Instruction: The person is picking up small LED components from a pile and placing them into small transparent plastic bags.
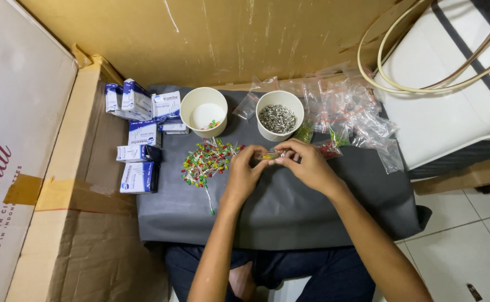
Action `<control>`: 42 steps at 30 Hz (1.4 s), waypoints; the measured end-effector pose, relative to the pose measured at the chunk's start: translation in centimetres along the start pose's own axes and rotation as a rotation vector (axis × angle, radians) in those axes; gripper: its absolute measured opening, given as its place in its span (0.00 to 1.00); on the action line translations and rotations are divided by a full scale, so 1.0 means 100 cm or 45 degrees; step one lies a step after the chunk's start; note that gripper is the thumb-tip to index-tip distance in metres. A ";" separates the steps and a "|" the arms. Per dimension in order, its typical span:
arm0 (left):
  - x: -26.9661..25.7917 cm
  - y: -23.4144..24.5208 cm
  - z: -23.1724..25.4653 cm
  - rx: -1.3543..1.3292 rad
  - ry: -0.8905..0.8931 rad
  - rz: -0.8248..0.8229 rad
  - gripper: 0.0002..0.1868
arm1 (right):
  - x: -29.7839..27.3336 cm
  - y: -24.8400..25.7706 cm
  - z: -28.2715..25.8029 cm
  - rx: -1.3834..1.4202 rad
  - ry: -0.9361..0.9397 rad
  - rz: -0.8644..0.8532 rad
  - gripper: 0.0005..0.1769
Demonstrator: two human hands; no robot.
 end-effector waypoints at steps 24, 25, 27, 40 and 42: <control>0.001 0.013 0.059 0.068 -0.146 0.000 0.05 | -0.001 0.013 -0.002 -0.037 0.049 0.145 0.03; 0.001 0.011 0.061 0.053 -0.145 -0.013 0.05 | -0.002 0.011 -0.004 -0.028 0.042 0.103 0.04; 0.000 0.010 0.056 0.072 -0.129 -0.022 0.04 | -0.004 0.010 0.000 -0.012 0.010 0.084 0.06; 0.001 -0.006 0.060 0.265 -0.214 -0.151 0.02 | -0.008 0.011 0.006 -0.073 0.051 0.034 0.03; 0.001 -0.004 0.062 0.285 -0.214 -0.139 0.02 | -0.010 0.009 0.006 -0.100 0.050 0.026 0.02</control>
Point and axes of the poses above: each hand's wrist, its own x-axis towards the middle knuckle, its own y-axis out of the back of the hand, z = x × y, the point moved 9 cm from there along x, towards the middle knuckle, and after that the axes turned 7 degrees about -x, right-handed, at the moved point
